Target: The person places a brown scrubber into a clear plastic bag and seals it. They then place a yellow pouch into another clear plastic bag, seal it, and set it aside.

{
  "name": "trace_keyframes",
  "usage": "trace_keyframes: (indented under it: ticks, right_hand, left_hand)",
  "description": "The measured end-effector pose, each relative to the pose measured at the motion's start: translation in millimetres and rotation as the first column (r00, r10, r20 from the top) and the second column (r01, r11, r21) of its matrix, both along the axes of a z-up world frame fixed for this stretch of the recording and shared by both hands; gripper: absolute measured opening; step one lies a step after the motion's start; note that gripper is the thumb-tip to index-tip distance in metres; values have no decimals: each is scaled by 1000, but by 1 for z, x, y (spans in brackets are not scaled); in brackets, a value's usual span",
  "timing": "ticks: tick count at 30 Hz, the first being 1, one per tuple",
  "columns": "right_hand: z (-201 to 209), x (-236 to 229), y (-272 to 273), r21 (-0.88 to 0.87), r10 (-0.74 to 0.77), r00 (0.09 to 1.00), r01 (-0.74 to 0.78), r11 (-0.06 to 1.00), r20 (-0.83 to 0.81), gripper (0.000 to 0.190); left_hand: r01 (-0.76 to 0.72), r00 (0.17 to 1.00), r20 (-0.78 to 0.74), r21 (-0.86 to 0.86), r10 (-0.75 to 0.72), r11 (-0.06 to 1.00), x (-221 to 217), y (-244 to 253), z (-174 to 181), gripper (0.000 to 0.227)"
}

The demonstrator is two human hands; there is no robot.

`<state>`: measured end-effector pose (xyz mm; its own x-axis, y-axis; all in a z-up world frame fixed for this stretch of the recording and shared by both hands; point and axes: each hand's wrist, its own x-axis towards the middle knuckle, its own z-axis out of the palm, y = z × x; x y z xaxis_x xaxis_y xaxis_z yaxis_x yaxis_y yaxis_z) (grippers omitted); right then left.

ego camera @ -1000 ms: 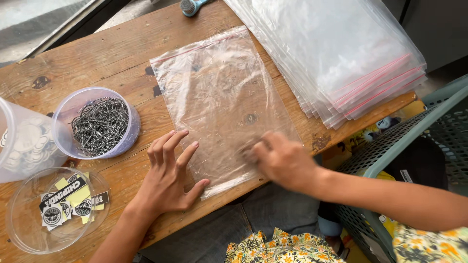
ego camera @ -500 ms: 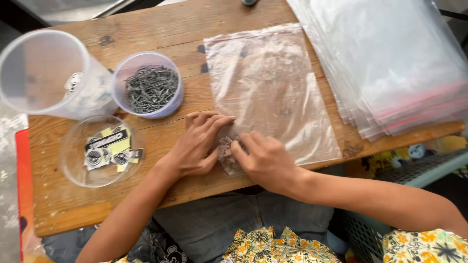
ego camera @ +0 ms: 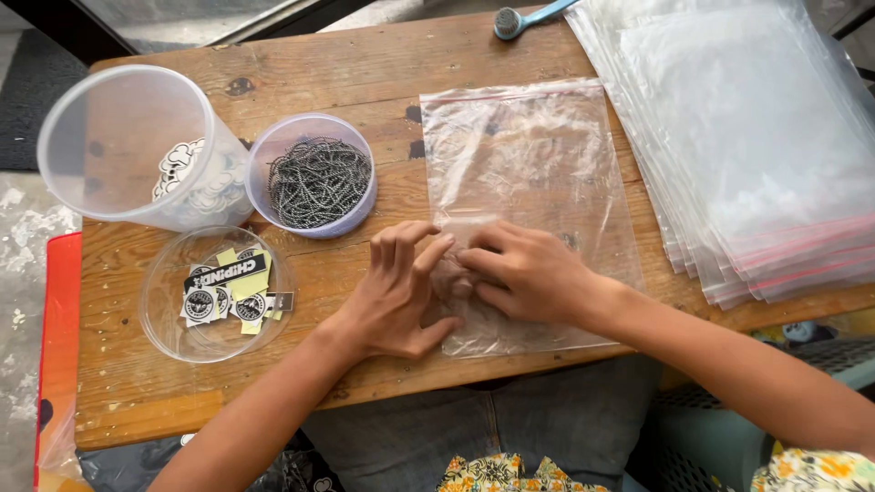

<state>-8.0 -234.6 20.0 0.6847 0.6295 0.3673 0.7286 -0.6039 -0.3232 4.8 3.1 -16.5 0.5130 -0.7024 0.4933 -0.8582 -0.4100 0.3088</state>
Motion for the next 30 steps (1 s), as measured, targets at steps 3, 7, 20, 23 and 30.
trace_keyframes:
  ticks: [3,7,20,23,30]
  right_hand:
    - [-24,43,16,12,-50,995,49,999,89,19]
    - [-46,121,23,-73,-225,969,233,970,105,17]
    - [20,132,-126,-73,-647,717,682,727,258,30]
    - [12,105,-188,-138,-704,670,740,658,236,34]
    - [48,11,-159,200,-336,893,404,893,-300,64]
  left_hand:
    - [-20,999,40,-26,21,999,-2,-2,4,96]
    - [-6,999,40,-41,8,999,-1,-2,2,89]
    - [338,941,-20,-48,-339,940,4,-7,30,22]
    - [356,933,3,-149,-360,923,5,-15,41,14]
    - [-225,906,-413,-657,-94,719,-5,-16,61,8]
